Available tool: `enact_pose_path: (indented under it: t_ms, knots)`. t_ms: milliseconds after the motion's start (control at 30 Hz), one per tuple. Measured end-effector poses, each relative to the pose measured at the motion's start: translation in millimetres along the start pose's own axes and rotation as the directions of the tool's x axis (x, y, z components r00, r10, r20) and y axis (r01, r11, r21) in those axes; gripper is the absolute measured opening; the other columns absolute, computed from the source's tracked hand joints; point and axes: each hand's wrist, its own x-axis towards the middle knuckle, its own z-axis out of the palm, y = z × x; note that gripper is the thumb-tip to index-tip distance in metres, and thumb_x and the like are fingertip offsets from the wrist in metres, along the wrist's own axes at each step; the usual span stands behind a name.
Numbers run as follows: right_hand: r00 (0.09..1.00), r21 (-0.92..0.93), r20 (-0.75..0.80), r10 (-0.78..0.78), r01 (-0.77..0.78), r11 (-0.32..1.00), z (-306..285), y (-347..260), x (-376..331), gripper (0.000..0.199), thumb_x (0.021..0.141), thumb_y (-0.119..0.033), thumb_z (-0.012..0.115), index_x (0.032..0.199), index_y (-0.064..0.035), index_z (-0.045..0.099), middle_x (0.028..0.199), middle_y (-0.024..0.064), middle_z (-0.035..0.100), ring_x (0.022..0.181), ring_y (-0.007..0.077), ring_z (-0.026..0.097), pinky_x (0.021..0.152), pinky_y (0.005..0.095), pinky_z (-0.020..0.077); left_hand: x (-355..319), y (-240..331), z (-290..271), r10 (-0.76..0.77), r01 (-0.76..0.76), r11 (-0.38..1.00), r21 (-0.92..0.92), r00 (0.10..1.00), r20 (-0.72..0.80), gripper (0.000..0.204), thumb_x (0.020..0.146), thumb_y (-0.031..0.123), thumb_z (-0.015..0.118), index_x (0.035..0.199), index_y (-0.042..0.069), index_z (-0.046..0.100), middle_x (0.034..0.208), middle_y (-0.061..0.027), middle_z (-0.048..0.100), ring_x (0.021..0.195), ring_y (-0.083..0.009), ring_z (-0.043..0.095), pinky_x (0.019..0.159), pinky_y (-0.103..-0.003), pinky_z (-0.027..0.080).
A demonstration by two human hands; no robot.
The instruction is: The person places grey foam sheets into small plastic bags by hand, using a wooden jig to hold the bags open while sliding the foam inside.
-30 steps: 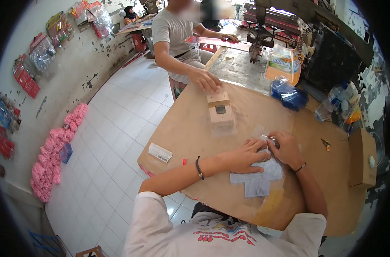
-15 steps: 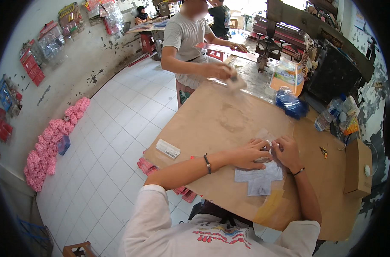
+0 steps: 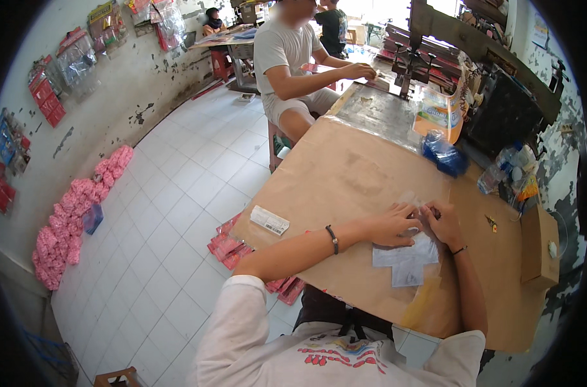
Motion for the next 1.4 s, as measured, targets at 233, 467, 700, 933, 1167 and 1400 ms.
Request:
enact_pose_path:
  t_ms: [233, 467, 700, 933, 1167, 1400]
  knots:
    - [0.998, 0.001, 0.040, -0.052, 0.052, 0.999, -5, -9, 3, 0.013, 0.087, -0.013, 0.072, 0.086, -0.0002, 0.070, 0.063, 0.0091, 0.055, 0.055, 0.0158, 0.050, 0.053, 0.0321, 0.0399, 0, 0, -4, -0.070, 0.070, 0.998, -0.002, 0.997, 0.014, 0.044, 0.090, 0.032, 0.068, 0.125, 0.009, 0.055, 0.128, -0.0213, 0.046, 0.126, -0.0401, 0.040, 0.108, -0.050, 0.030]
    - [0.984, 0.120, 0.136, -0.118, 0.101, 0.988, -10, 1, 3, 0.008, 0.085, -0.008, 0.070, 0.085, -0.0007, 0.069, 0.071, 0.0090, 0.058, 0.059, 0.0175, 0.051, 0.055, 0.0317, 0.0409, 7, -3, -6, -0.100, 0.100, 0.992, 0.078, 0.995, -0.006, 0.048, 0.090, 0.036, 0.067, 0.123, 0.005, 0.052, 0.129, -0.0205, 0.045, 0.127, -0.0383, 0.039, 0.107, -0.048, 0.029]
    - [0.965, 0.089, 0.078, -0.249, 0.242, 0.966, -10, -15, 7, 0.008, 0.083, -0.009, 0.070, 0.087, -0.0020, 0.069, 0.084, 0.0105, 0.063, 0.077, 0.0263, 0.061, 0.066, 0.0363, 0.0486, 4, 0, -13, -0.167, 0.167, 0.985, 0.029, 0.986, -0.010, 0.047, 0.087, 0.037, 0.070, 0.121, 0.008, 0.054, 0.126, -0.0132, 0.051, 0.125, -0.0320, 0.042, 0.105, -0.045, 0.029]
    - [0.949, 0.019, 0.121, -0.289, 0.289, 0.957, -16, -13, 3, 0.015, 0.079, -0.013, 0.076, 0.091, -0.0058, 0.070, 0.090, 0.0109, 0.065, 0.084, 0.0287, 0.062, 0.073, 0.0379, 0.0506, 9, -2, -10, -0.216, 0.214, 0.975, -0.056, 0.976, -0.034, 0.042, 0.083, 0.029, 0.076, 0.115, 0.010, 0.057, 0.116, -0.0092, 0.057, 0.119, -0.0291, 0.047, 0.103, -0.044, 0.030]
    - [0.909, -0.130, 0.087, -0.407, 0.415, 0.900, -14, -11, -3, 0.020, 0.076, -0.016, 0.082, 0.090, -0.0077, 0.070, 0.083, 0.0067, 0.065, 0.075, 0.0260, 0.062, 0.065, 0.0375, 0.0509, 2, -8, -3, -0.207, 0.189, 0.971, -0.147, 0.971, -0.119, 0.028, 0.090, 0.017, 0.068, 0.114, 0.006, 0.058, 0.111, -0.0129, 0.059, 0.104, -0.0296, 0.057, 0.094, -0.042, 0.042]
    - [0.893, -0.077, -0.019, -0.450, 0.447, 0.891, -6, -7, -1, 0.019, 0.079, -0.015, 0.080, 0.089, -0.0067, 0.067, 0.083, 0.0072, 0.066, 0.072, 0.0236, 0.061, 0.068, 0.0338, 0.0521, 0, -2, -10, -0.292, 0.244, 0.923, -0.298, 0.948, -0.130, 0.032, 0.093, 0.015, 0.064, 0.121, 0.001, 0.059, 0.110, -0.0167, 0.059, 0.102, -0.0333, 0.059, 0.089, -0.042, 0.048]
